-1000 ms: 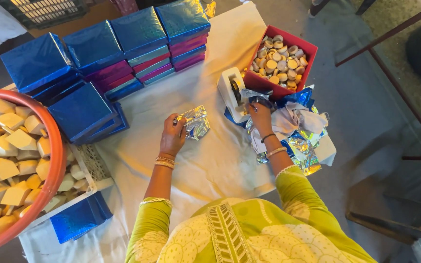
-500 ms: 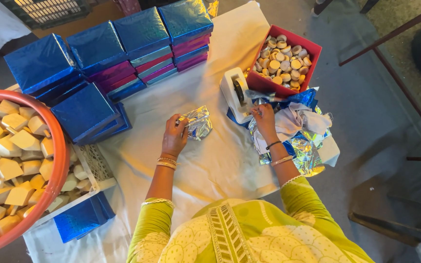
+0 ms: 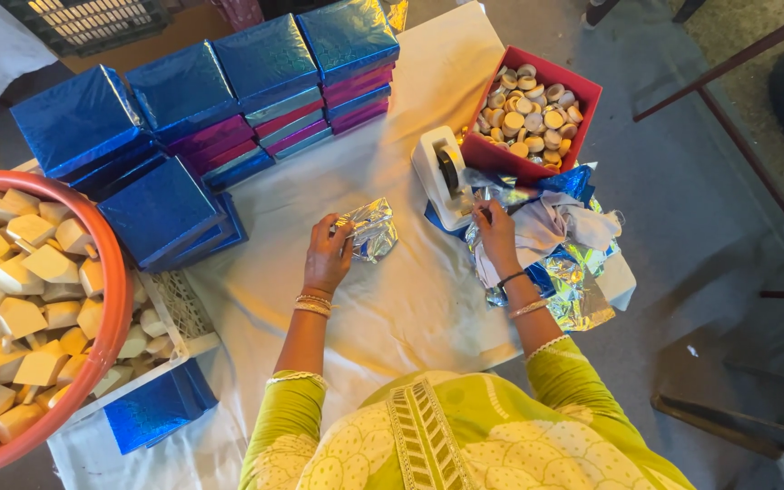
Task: The person wraps small, light-colored wooden pieces in shiny silver foil. They fold the foil around each piece by hand, then place the wrapped items into a stack of blue and pink boxes. The person also handles a white cloth and a tape dispenser on the table.
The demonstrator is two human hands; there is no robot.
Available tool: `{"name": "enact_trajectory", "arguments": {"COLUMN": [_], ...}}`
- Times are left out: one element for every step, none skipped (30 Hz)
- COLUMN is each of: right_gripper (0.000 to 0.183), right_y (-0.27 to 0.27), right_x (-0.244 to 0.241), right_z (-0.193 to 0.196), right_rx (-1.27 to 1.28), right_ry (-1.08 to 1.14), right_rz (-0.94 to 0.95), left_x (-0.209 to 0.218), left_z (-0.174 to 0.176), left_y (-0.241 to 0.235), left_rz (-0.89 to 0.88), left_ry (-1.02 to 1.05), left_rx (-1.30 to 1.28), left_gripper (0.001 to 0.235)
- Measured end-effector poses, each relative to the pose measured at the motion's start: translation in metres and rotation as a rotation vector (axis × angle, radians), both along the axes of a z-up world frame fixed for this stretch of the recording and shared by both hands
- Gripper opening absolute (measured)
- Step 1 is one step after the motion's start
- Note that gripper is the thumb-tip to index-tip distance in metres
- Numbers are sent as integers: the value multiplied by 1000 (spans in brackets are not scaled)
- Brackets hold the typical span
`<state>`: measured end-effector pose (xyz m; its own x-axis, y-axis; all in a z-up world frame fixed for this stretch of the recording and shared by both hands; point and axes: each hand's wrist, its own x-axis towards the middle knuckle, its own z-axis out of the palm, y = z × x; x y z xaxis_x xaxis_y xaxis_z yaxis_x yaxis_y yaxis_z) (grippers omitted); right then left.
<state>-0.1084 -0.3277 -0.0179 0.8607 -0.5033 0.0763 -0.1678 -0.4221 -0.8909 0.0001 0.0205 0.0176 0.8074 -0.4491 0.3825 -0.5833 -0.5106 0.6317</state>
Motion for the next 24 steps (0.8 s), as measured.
{"name": "enact_trajectory", "arguments": {"right_gripper": [5,7,10,10,21,33,33,31,29,29,24,20,20,14,9,9,9,10,10,10,11,11,12,13], "right_y": [4,8,13,14,15,17,14,10,7,5,2,0,0,0,-1,3,6,6,6,5,5,5,6,6], "right_x": [0,0,0,0,0,-1,-4,-4,-4,-7,-9,-11,-12,-12,-11,-12,-12,-11,-8,-9,-9,-12,-15,-16], "right_z": [1,1,1,0,-1,-2,-8,-15,-22,-28,-35,-43,-51,-58,-66,-70,-74,-76,-82,-88,-94,-110,-126,-142], "right_rx": [-1,26,53,53,145,238,240,243,246,248,270,294,297,371,446,449,612,772,773,755,736,736,728,720], "right_ry": [1,41,81,81,37,-7,-6,-53,-99,-100,-100,-99,-99,-102,-103,-104,-175,-249,-252,-238,-224,-224,-258,-293], "right_rz": [1,-48,-97,-97,-116,-137,-138,-142,-145,-140,-148,-151,-141,-145,-149,-140,-132,-125,-118,-131,-145,-143,-125,-107], "left_x": [0,0,0,1,1,1,-1,0,1,1,1,1,0,0,0,-1,-2,0,1,1,1,0,-1,0], "left_z": [0,0,0,0,0,0,0,0,-1,-2,-3,-5,-4,-3,-2,-3,-5,-5,-5,-5,-5,-6,-6,-7], "left_y": [0,0,0,0,0,1,1,0,0,0,0,0,0,0,0,1,2,1,1,1,0,0,0,0], "left_rz": [1,1,1,1,-1,-4,-5,-4,-4,1,-1,1,12,10,8,17,13,6,12,8,4,5,3,1], "left_ry": [1,-2,-6,-6,-7,-6,-5,-5,-5,-7,-4,0,-2,9,20,17,15,10,4,1,-1,-1,4,7], "left_rx": [-1,0,0,1,-2,-4,-3,-2,-1,1,-3,-6,-3,-9,-15,-12,-12,-15,-15,-17,-18,-19,-22,-25], "left_gripper": [33,33,34,34,34,34,34,34,34,34,34,35,35,35,35,35,35,35,35,35,35,35,35,35]}}
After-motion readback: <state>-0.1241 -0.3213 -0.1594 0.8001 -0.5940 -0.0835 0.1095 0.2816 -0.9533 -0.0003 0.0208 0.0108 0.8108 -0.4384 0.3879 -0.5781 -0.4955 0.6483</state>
